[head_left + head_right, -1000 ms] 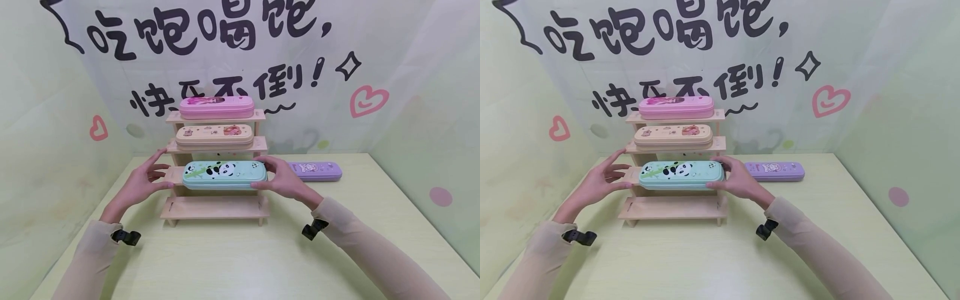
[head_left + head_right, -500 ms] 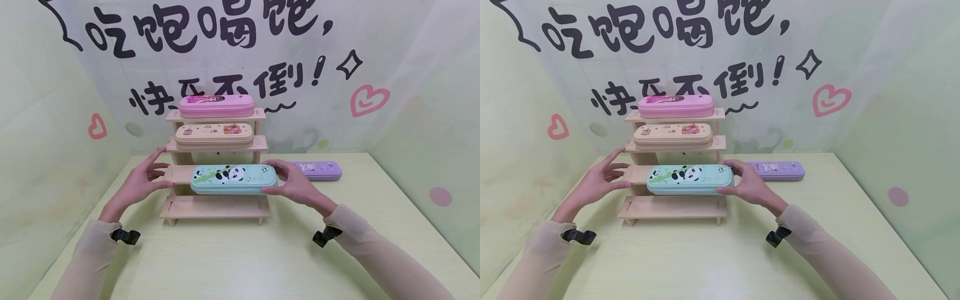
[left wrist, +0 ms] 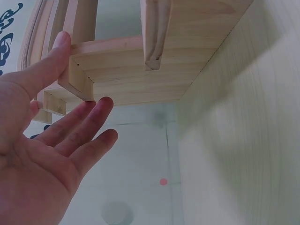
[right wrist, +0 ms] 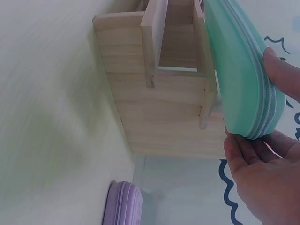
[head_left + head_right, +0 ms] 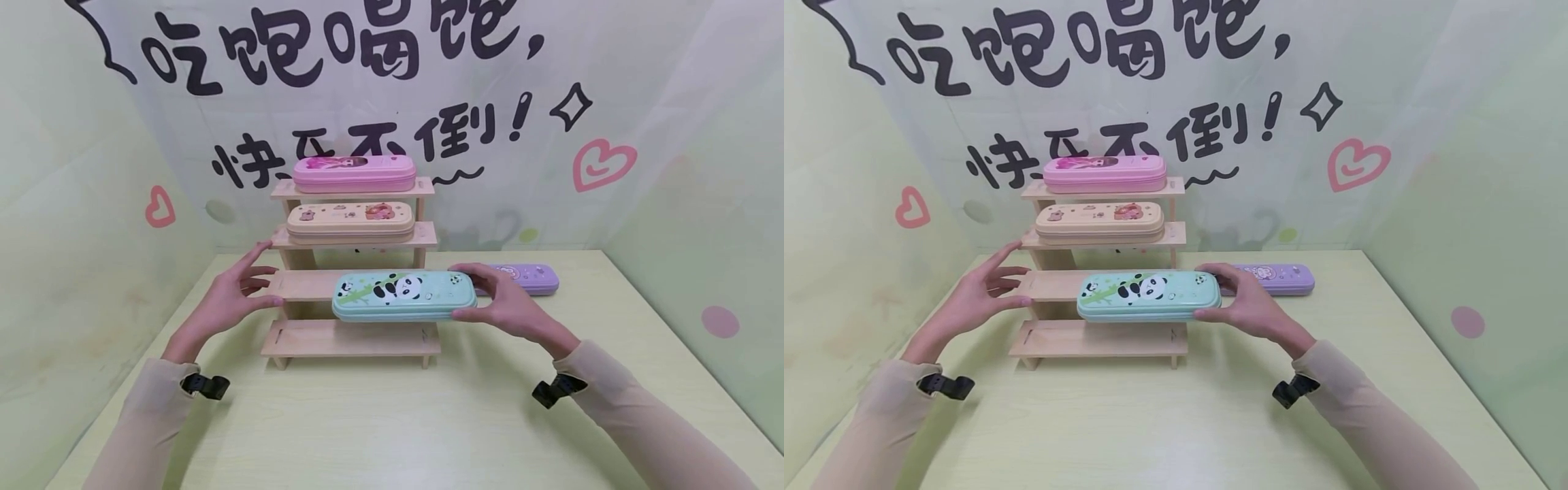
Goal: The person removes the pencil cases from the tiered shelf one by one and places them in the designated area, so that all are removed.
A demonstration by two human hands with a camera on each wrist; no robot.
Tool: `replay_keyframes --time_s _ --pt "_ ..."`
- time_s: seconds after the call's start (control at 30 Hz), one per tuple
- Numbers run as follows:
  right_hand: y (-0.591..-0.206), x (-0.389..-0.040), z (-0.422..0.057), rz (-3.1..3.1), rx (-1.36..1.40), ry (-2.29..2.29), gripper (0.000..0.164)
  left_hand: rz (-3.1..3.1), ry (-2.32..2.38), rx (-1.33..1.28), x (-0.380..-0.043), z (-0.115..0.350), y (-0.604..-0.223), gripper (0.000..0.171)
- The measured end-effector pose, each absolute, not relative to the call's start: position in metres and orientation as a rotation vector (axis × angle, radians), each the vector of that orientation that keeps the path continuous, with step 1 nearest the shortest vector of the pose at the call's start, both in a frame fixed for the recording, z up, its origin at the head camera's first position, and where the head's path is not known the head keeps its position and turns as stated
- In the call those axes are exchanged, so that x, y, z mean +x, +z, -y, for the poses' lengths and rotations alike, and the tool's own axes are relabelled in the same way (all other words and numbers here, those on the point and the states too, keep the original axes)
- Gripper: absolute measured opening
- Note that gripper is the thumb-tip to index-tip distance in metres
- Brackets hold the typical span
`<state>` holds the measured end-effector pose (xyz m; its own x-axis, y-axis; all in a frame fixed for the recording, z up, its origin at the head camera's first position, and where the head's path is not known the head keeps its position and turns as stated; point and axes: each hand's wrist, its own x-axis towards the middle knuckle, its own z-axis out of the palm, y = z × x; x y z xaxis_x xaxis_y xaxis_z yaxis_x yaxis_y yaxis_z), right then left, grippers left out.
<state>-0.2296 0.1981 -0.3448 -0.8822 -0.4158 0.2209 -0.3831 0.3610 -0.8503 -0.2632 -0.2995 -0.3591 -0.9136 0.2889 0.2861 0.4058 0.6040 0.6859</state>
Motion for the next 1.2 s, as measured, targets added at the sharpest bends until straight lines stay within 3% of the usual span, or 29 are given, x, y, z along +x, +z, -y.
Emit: replay_keyframes --time_s 0.5,1.2 --pt "-0.339 -0.223 -0.24 -2.598 -0.877 -1.61 0.065 2.693 -1.203 -0.602 -0.268 0.304 -0.362 0.111" --pt "-0.338 -0.206 -0.305 -2.622 -0.871 -1.657 0.068 2.719 -1.244 -0.593 -0.266 0.308 -0.361 0.113"
